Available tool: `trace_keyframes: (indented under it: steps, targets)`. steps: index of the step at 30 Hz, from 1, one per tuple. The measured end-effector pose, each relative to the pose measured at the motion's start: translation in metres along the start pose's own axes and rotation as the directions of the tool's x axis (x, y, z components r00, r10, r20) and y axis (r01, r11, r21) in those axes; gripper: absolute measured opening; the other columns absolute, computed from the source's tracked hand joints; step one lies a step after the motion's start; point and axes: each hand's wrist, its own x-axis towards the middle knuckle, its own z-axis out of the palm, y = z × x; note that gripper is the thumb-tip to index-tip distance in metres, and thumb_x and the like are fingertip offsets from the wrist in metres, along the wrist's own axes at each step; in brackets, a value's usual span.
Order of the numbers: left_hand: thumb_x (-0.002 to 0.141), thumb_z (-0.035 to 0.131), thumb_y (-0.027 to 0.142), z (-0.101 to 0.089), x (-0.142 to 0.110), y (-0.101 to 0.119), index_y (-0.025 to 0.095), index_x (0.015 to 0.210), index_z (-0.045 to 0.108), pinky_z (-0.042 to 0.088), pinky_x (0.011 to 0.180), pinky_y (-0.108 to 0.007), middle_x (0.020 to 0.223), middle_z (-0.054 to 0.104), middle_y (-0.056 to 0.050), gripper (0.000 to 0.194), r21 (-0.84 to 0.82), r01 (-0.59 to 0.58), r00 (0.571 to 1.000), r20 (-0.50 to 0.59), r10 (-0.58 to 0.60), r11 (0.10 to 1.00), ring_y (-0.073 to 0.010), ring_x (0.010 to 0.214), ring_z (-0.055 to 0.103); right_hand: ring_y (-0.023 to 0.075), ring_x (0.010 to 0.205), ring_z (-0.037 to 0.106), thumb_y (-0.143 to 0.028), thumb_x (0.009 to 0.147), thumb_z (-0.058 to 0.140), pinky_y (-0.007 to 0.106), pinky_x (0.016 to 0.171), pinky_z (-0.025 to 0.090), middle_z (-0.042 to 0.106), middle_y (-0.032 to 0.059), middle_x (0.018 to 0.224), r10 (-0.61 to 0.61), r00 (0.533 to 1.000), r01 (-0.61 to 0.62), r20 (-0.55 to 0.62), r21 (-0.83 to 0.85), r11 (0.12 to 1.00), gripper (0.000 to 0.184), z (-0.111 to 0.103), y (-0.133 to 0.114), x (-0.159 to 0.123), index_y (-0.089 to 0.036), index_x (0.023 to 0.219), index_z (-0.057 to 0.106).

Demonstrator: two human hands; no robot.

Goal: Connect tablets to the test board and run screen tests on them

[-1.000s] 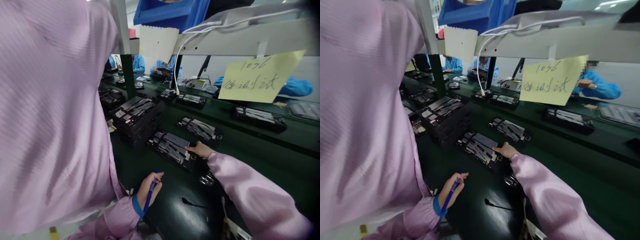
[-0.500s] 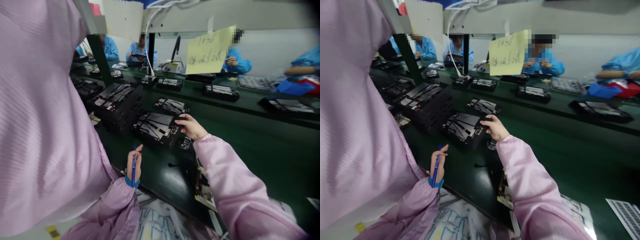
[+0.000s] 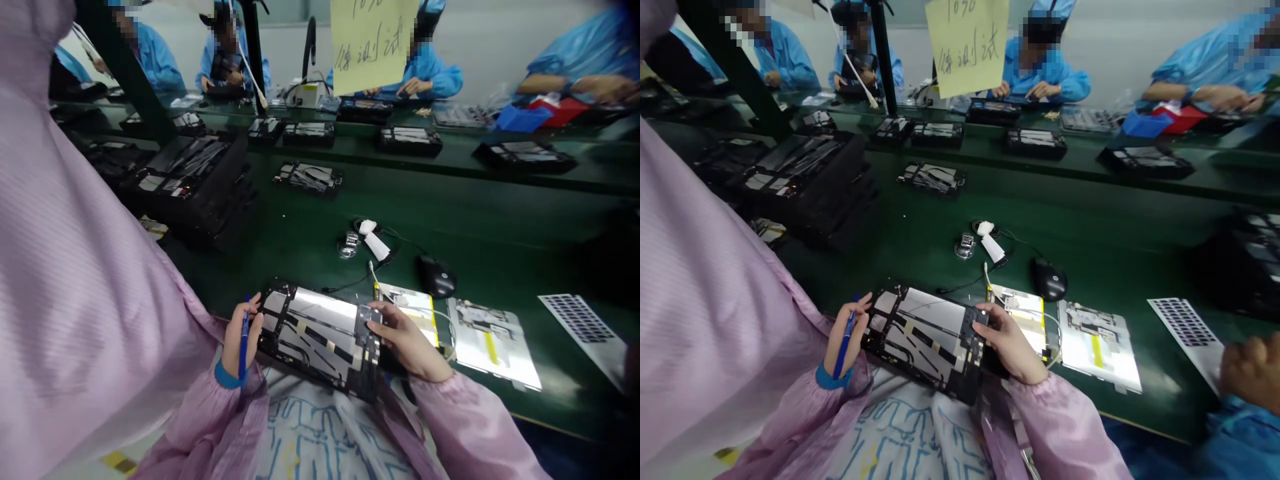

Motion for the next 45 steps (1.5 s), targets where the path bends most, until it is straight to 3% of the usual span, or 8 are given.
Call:
trace_keyframes:
  steps: [5,9,12,19,22,31,40,45]
  targets:
    - [0.085,0.052,0.03,0.01,0.009,-0.009,0.021,0.084,0.043,0.039,0.103,-0.045,0.133,0.055,-0.019,0.012,0.185,-0.094,0.995,0.002,0.096,0.978,-0.0266,0.124,0.052,0.0315,0.126,0.043,-0.058,0.083,0.048,0.053,0.107,0.034,0.047,0.0169,0.131,-0.454,0.877,0.314,-0.157,-0.526,0.79,0.059,0.034,0.01,0.004,-0.017,0.126,0.052]
    - [0.084,0.051,0.026,0.007,0.016,-0.01,0.021,0.083,0.045,0.042,0.099,-0.042,0.126,0.061,-0.015,0.008,0.25,-0.106,0.994,0.025,0.104,0.962,-0.025,0.116,0.058,0.0416,0.135,0.026,-0.066,0.07,0.063,0.062,0.108,0.027,0.033,0.0195,0.143,-0.519,0.855,0.345,-0.024,-0.72,0.602,0.083,0.057,0.018,-0.008,-0.018,0.135,0.046]
    - [0.082,0.052,0.025,0.003,0.019,-0.005,0.022,0.08,0.046,0.045,0.096,-0.04,0.122,0.064,-0.013,0.007,0.277,-0.094,0.995,0.064,0.08,0.956,-0.0244,0.111,0.061,0.0452,0.137,0.017,-0.06,0.068,0.07,0.068,0.105,0.026,0.032,0.0157,0.145,-0.578,0.815,0.383,0.031,-0.779,0.497,0.072,0.062,0.022,-0.011,-0.025,0.129,0.054]
    - [0.081,0.054,0.028,0.002,0.039,0.004,0.022,0.077,0.046,0.046,0.093,-0.039,0.123,0.064,-0.014,0.01,0.277,-0.06,0.997,0.066,0.044,0.959,-0.0255,0.109,0.063,0.036,0.137,0.027,-0.04,0.083,0.058,0.065,0.109,0.018,0.047,0.012,0.135,-0.643,0.766,0.468,0.009,-0.693,0.548,0.021,0.062,0.013,0.012,-0.023,0.09,0.069]
    - [0.08,0.055,0.03,0.001,0.046,0.005,0.021,0.077,0.045,0.046,0.093,-0.04,0.12,0.064,-0.014,0.014,0.227,-0.044,0.998,0.062,0.03,0.973,-0.0257,0.109,0.062,0.0376,0.139,0.024,-0.037,0.081,0.057,0.069,0.106,0.016,0.052,0.0101,0.133,-0.635,0.772,0.477,-0.014,-0.648,0.594,0.017,0.062,0.01,0.016,-0.022,0.077,0.064]
    - [0.073,0.062,0.036,-0.007,0.062,-0.003,0.021,0.079,0.041,0.051,0.078,-0.034,0.09,0.068,-0.006,0.026,-0.054,0.081,0.996,-0.031,-0.083,0.995,-0.0181,0.083,0.065,0.0269,0.117,0.056,-0.035,0.09,0.046,0.06,0.113,-0.001,0.068,0.0082,0.104,-0.622,0.777,0.585,0.099,-0.479,0.654,0.014,0.06,0.006,0.013,-0.024,0.088,0.055]
    - [0.067,0.066,0.032,-0.01,0.075,-0.001,0.021,0.074,0.045,0.048,0.074,-0.031,0.079,0.061,-0.002,0.025,0.11,-0.027,0.99,-0.131,0.041,0.994,-0.0175,0.075,0.06,0.0177,0.084,0.066,-0.038,0.092,0.046,0.05,0.114,0.026,0.069,0.0019,0.083,-0.647,0.689,0.722,0.325,-0.227,0.654,0.021,0.053,-0.012,0.022,-0.022,0.086,0.057]
    - [0.071,0.059,0.029,-0.012,0.078,0.023,0.022,0.07,0.043,0.045,0.07,-0.031,0.072,0.055,0.001,0.018,0.288,-0.115,0.968,-0.183,0.172,0.951,-0.0173,0.07,0.055,0.0165,0.079,0.065,-0.03,0.094,0.037,0.042,0.102,0.042,0.069,0.0026,0.078,-0.689,0.557,0.809,0.464,-0.114,0.577,0.026,0.032,-0.038,0.012,-0.021,0.087,0.06]
